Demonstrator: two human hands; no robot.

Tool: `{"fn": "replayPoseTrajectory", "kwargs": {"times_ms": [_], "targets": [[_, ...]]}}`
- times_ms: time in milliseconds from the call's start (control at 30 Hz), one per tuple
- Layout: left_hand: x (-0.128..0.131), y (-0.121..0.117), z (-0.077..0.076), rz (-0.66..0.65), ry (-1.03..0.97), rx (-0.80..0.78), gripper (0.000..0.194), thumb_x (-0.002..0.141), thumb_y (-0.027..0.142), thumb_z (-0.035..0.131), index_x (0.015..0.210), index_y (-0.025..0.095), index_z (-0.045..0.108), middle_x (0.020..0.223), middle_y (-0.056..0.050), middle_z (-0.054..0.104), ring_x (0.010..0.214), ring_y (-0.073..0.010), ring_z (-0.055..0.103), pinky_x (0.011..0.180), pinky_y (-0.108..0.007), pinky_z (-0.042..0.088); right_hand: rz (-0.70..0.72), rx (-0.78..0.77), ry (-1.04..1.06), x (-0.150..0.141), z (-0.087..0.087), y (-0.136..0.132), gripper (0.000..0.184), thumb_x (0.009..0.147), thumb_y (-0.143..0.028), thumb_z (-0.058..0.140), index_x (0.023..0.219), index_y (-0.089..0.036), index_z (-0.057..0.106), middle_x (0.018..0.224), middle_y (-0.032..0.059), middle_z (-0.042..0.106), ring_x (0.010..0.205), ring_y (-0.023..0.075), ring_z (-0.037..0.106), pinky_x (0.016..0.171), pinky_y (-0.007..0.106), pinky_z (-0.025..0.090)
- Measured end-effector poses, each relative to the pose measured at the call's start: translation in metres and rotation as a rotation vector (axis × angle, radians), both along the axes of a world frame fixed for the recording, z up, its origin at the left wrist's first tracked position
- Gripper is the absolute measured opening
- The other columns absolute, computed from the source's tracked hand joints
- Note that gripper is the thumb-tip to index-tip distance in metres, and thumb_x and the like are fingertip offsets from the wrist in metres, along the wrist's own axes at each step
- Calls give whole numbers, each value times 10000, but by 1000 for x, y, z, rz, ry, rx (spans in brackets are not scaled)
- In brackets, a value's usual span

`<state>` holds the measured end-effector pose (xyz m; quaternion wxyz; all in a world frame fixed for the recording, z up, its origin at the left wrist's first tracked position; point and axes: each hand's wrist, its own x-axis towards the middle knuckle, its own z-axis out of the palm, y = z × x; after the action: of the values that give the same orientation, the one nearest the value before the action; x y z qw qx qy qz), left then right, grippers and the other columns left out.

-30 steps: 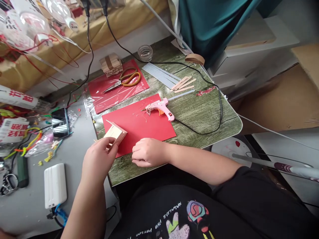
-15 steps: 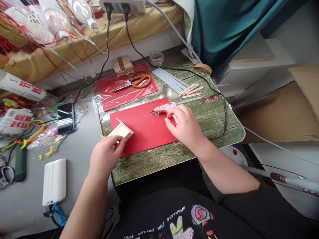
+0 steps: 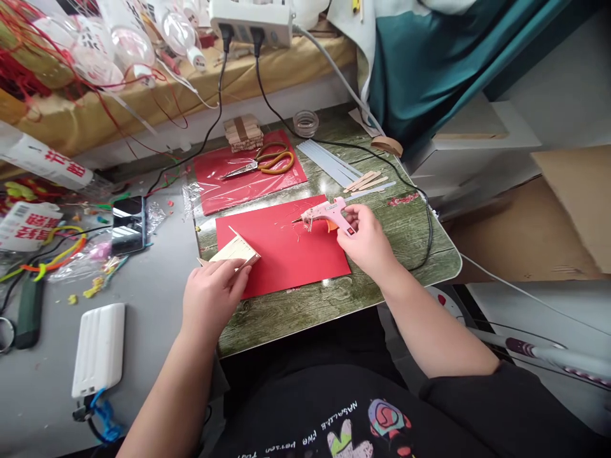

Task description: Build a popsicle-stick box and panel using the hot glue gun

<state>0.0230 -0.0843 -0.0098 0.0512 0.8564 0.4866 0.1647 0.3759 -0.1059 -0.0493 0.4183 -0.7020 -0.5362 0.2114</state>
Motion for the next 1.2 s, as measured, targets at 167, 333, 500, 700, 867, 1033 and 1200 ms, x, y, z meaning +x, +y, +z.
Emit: {"fn": "replayPoseTrajectory", "kwargs": {"times_ms": [167,333,500,700,867,1033,1200], "targets": [[2,1,-3,1,-40,36,143,1028,342,622,1009,257,735,896,-11,784,792,-198,681,716,-329,424,100,-47,310,-1,3,-5,504,842,-247,724,1327,-210,595,1157,111,711,1023,259,707,942,446,597],[5,2,-4,17,-61,7,157,1022,370,641,970,261,741,802,1,754,745,-184,671,647,-313,392,219,-125,500,-13,15,-10,559,851,-281,763,1363,-229,546,1249,125,732,1099,272,734,1019,467,582],[2,6,-4,-74,-79,-9,175,1039,357,611,1014,248,746,824,-17,762,736,-185,668,679,-318,426,204,-79,594,-23,23,-12,604,861,-338,806,1387,-258,519,1311,112,721,1164,267,716,1052,451,561],[-14,25,4,-351,-20,-104,197,1060,334,571,1058,267,756,994,-24,807,929,-203,727,809,-360,455,215,-216,629,-17,31,-10,371,852,-420,827,1141,-222,705,967,49,743,737,177,649,685,347,564],[-33,42,17,-489,5,-165,205,1055,322,579,1057,356,781,1160,18,800,1161,-216,686,994,-407,395,308,-269,666,-19,45,-4,289,882,-367,793,1135,-247,720,962,45,741,692,158,616,550,294,464],[-43,53,27,-453,48,-204,291,1013,234,548,932,359,798,1302,35,755,1324,-256,590,1107,-465,344,442,-290,657,-28,53,14,300,883,-367,785,1154,-248,745,1098,78,760,734,177,691,557,302,494],[-46,65,25,-372,27,-273,220,934,249,641,833,351,807,1378,26,715,1431,-306,512,1208,-535,310,656,-484,608,-42,60,41,457,882,-376,756,1324,-271,711,1158,98,764,733,175,685,501,272,463]]}}
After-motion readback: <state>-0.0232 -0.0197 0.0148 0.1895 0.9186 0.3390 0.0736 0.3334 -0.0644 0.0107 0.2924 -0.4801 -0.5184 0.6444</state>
